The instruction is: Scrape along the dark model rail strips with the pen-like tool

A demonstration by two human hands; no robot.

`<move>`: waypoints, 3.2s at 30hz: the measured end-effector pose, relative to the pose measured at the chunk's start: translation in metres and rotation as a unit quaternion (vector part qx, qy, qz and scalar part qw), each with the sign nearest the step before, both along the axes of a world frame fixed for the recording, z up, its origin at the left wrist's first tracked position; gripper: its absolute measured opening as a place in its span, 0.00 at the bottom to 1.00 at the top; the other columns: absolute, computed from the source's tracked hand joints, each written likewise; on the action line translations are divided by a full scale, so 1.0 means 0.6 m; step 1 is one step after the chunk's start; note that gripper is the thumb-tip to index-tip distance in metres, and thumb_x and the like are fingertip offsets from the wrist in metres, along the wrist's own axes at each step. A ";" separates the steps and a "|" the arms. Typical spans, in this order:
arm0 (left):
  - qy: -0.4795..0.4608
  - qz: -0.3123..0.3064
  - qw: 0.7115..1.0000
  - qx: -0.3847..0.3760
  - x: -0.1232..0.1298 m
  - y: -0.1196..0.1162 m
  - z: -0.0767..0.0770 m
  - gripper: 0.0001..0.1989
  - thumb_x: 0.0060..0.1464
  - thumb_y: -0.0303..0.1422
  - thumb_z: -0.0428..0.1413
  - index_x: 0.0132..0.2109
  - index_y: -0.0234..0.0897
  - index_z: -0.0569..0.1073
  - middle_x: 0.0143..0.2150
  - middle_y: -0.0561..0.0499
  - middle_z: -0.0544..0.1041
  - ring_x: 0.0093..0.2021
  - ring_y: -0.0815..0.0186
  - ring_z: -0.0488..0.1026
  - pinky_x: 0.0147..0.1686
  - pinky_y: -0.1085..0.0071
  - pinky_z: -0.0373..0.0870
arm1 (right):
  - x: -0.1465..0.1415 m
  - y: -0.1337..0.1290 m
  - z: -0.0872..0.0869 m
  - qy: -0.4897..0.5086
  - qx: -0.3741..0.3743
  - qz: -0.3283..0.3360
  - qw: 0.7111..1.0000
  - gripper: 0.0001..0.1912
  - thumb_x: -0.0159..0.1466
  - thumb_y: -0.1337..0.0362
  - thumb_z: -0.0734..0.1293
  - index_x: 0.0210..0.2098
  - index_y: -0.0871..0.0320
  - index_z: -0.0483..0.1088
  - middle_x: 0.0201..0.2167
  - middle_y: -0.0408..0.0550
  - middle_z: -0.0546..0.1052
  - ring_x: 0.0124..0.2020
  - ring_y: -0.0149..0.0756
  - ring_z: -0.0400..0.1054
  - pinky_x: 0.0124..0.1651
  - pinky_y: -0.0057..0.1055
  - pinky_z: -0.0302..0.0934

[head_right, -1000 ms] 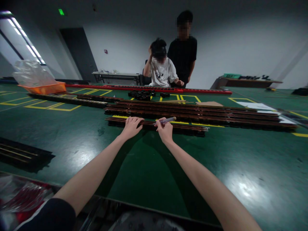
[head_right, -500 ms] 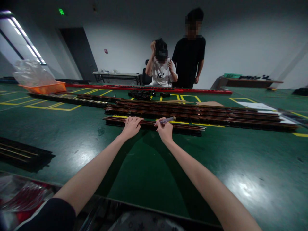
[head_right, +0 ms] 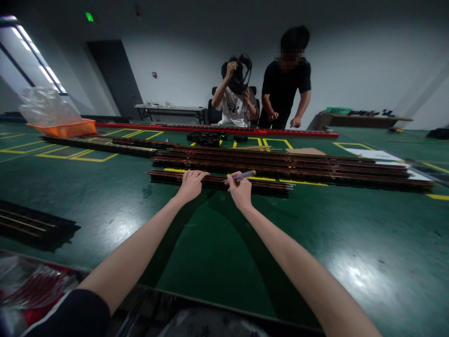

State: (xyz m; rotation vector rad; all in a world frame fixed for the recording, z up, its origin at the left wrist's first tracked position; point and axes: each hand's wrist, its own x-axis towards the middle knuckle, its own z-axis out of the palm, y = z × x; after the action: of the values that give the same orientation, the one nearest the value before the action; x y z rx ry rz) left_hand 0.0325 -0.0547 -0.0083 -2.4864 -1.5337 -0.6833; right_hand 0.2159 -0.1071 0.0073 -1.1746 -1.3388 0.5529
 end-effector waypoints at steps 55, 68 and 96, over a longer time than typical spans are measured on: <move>-0.016 -0.002 1.000 -0.024 0.002 -0.010 0.014 0.20 0.57 0.41 0.48 0.53 0.40 0.67 0.52 0.47 0.71 0.55 0.57 0.62 0.60 0.57 0.51 | 0.001 -0.002 0.004 0.025 -0.011 -0.036 0.999 0.12 0.57 0.55 0.63 0.27 0.58 0.64 0.22 0.47 0.75 0.17 0.30 0.66 0.23 0.27 0.62; -0.011 -0.006 1.000 -0.019 -0.001 -0.007 0.012 0.20 0.58 0.42 0.47 0.53 0.39 0.67 0.52 0.46 0.71 0.55 0.57 0.63 0.59 0.57 0.52 | 0.000 -0.004 0.006 0.035 -0.011 -0.030 0.999 0.10 0.57 0.58 0.63 0.28 0.59 0.64 0.23 0.47 0.75 0.18 0.28 0.66 0.23 0.25 0.62; -0.020 0.003 1.000 -0.008 0.004 -0.011 0.013 0.18 0.57 0.34 0.47 0.53 0.37 0.67 0.52 0.46 0.70 0.55 0.57 0.62 0.61 0.55 0.52 | 0.002 0.002 -0.002 0.002 0.006 0.001 1.000 0.12 0.57 0.55 0.63 0.28 0.58 0.64 0.24 0.47 0.77 0.17 0.29 0.66 0.24 0.26 0.62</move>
State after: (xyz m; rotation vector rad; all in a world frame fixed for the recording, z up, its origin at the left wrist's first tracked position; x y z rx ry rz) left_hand 0.0350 -0.0613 -0.0007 -2.4941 -1.5652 -0.7275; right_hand 0.2169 -0.1056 0.0059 -1.1622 -1.3385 0.5466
